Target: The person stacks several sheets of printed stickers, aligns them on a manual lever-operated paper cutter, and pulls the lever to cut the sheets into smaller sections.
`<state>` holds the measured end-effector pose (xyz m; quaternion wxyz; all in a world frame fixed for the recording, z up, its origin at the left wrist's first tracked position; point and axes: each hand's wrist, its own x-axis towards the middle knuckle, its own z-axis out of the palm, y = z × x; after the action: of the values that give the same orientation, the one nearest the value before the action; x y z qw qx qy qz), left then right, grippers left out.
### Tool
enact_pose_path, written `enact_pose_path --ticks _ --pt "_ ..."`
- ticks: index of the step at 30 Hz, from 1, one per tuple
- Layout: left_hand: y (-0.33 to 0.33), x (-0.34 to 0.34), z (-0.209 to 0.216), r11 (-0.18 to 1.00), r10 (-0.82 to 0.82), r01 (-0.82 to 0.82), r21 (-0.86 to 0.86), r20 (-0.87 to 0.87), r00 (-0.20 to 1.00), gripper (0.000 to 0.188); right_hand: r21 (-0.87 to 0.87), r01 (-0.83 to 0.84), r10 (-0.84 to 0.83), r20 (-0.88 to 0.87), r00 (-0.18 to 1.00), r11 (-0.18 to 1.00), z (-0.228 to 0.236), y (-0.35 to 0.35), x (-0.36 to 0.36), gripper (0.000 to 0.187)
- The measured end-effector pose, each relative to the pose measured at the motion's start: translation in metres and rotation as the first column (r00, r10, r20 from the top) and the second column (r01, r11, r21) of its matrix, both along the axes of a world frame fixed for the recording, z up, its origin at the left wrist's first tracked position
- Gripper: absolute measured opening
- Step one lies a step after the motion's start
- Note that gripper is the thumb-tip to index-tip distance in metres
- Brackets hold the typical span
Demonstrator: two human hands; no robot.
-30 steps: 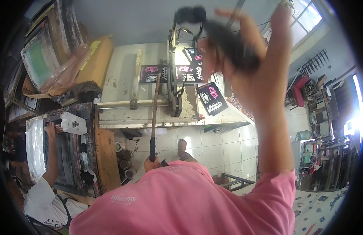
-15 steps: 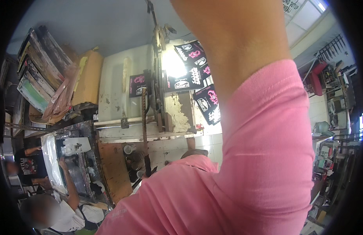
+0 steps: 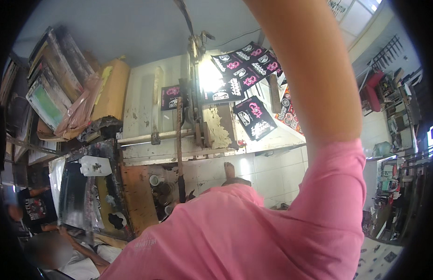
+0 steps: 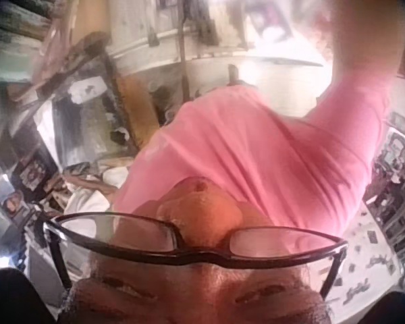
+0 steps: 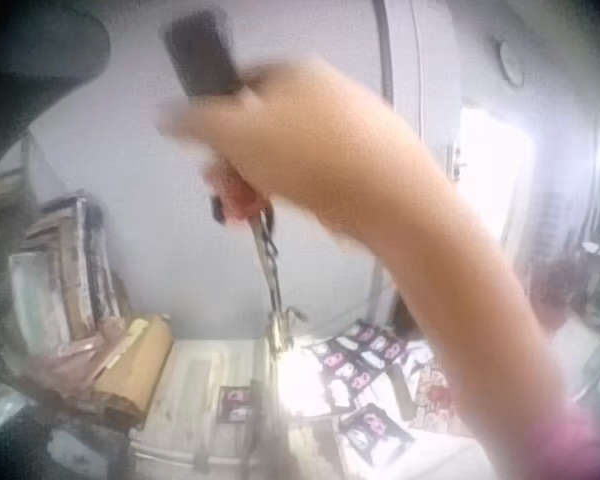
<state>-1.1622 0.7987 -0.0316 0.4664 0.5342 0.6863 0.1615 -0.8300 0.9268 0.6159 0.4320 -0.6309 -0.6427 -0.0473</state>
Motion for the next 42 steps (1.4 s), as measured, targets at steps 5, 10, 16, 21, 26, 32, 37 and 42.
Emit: enact_pose_path --ticks 5,10,16,21,26,32,37,42 --pt "-0.005 -0.009 0.023 1.0 0.008 -0.007 0.005 -0.04 0.999 0.028 -0.063 -0.255 0.203 -0.436 0.877 0.965 -0.094 -0.06 -0.05 0.039" --pt "-0.004 -0.016 -0.01 0.994 -0.097 0.099 0.039 -0.056 0.994 0.037 -0.289 -0.491 -0.197 -0.953 0.231 0.822 -0.141 -0.14 -0.081 0.06" --pt "-0.007 -0.023 -0.036 0.996 -0.091 0.092 0.011 -0.069 0.993 0.038 -0.592 -0.331 -0.486 -0.8 0.351 0.735 -0.275 -0.174 -0.13 0.083" --pt "-0.007 -0.021 -0.034 0.976 -0.115 0.129 0.178 -0.091 0.989 0.037 -0.764 -0.287 -0.672 -0.645 0.364 0.578 -0.386 -0.161 -0.149 0.078" --pt "-0.004 -0.019 -0.017 0.988 -0.12 0.129 0.088 -0.1 0.988 0.04 -0.727 -0.087 -0.668 -0.665 0.333 0.681 -0.494 -0.157 -0.161 0.049" --pt "-0.008 -0.022 -0.022 0.989 -0.136 0.143 0.049 -0.122 0.983 0.043 -0.782 0.146 -0.745 -0.493 0.45 0.606 -0.556 -0.152 -0.168 0.045" --pt "0.001 -0.014 0.016 0.992 -0.116 0.112 -0.062 -0.082 0.99 0.042 -0.684 0.255 -0.675 -0.458 0.579 0.684 -0.589 -0.157 -0.165 0.033" --pt "0.002 -0.017 -0.003 0.991 -0.133 0.131 -0.033 -0.101 0.986 0.039 -0.689 0.236 -0.671 -0.471 0.573 0.685 -0.581 -0.157 -0.165 0.035"
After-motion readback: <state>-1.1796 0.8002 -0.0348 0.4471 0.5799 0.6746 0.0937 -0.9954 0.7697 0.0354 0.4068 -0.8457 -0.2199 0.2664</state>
